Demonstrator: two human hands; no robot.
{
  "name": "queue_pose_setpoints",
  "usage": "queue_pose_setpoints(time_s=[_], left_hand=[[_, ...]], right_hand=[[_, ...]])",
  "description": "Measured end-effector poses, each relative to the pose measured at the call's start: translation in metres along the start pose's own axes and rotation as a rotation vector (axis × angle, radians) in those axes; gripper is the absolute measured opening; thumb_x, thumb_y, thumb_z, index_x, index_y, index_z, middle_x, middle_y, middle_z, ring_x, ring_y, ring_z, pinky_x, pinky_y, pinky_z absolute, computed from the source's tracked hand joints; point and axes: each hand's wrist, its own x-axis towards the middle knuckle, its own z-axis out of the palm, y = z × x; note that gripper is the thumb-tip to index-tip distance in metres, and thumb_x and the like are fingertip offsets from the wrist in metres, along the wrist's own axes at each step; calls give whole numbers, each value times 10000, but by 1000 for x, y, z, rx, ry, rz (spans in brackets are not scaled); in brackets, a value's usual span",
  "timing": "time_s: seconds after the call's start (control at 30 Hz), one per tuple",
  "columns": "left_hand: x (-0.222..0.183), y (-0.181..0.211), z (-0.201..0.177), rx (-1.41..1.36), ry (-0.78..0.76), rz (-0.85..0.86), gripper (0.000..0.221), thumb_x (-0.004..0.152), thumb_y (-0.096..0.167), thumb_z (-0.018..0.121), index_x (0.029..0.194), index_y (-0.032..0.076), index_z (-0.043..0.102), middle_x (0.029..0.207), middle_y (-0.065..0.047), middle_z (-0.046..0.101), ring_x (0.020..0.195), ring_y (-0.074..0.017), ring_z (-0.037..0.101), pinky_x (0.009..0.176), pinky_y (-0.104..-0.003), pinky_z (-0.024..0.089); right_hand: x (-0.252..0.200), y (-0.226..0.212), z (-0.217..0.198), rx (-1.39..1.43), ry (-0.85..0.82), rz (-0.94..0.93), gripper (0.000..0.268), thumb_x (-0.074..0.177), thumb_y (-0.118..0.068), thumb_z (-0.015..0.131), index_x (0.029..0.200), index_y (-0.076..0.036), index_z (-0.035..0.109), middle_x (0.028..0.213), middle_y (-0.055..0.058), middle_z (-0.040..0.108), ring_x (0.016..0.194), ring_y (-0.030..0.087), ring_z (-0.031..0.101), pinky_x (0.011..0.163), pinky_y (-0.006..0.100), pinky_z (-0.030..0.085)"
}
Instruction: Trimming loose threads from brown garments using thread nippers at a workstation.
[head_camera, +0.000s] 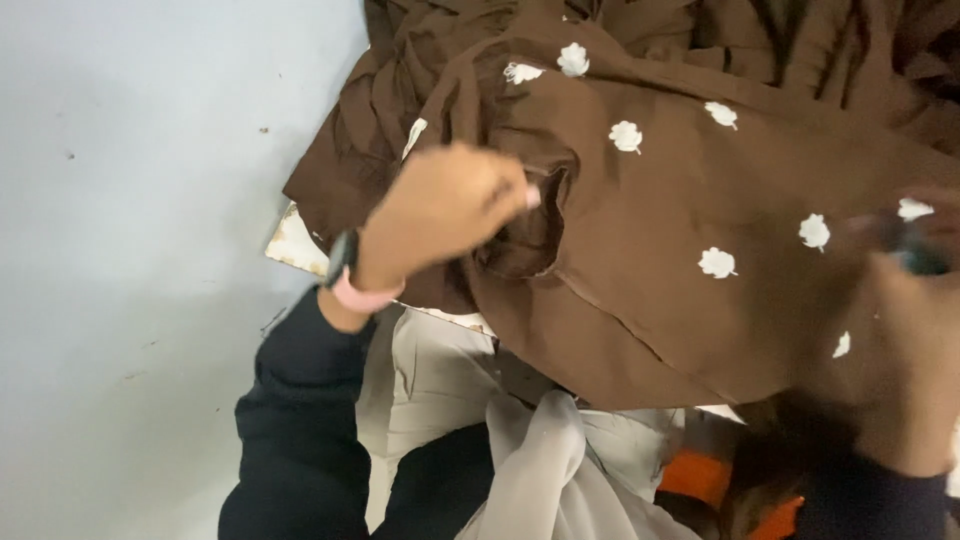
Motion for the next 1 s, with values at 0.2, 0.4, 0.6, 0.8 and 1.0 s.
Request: queue_pose_setpoints(time_s=[0.2, 0.4, 0.6, 0.8, 1.0], left_hand=[[-31, 18, 42, -95, -44, -41, 413, 754, 504, 467, 897, 150, 627, 851, -5, 629, 768, -181, 579, 681, -339, 413], [-40, 37, 79, 12, 492, -16, 415, 702, 436, 662, 844, 76, 510, 800, -23, 540, 670, -192, 513, 597, -308, 400], [-36, 27, 102, -201, 508, -81, 292, 705, 310, 674, 858, 120, 514, 695, 15, 512, 659, -182, 555, 560, -297, 457], [-39, 20, 92, -435, 488, -181, 78, 790, 205, 604, 772, 130, 591, 621, -6, 577, 613, -197, 579, 571, -294, 473], [-51, 17, 75, -679, 524, -243, 60, 804, 140, 587, 763, 106, 615, 623, -26, 617, 611, -178, 602, 584, -273, 480]], right_hand=[[-34, -121, 48, 96, -133, -17, 373, 783, -42, 659, 1105, 7, 478, 1067, 145, 541, 901, 202, 534, 751, 259, 422], [-53, -132, 83, 216, -217, 63, 351, 728, -93, 642, 1047, -55, 501, 1010, 67, 554, 843, 117, 521, 677, 194, 405], [-61, -105, 116, 357, -217, 183, 399, 697, -61, 687, 1068, -71, 540, 765, 65, 533, 670, 133, 511, 559, 231, 437], [-62, -89, 124, 369, -238, 232, 337, 716, -62, 671, 1033, -69, 555, 742, 61, 499, 632, 122, 468, 544, 238, 413], [-64, -93, 123, 369, -213, 207, 333, 737, -70, 661, 1049, -55, 545, 762, 88, 503, 676, 150, 478, 571, 251, 414]])
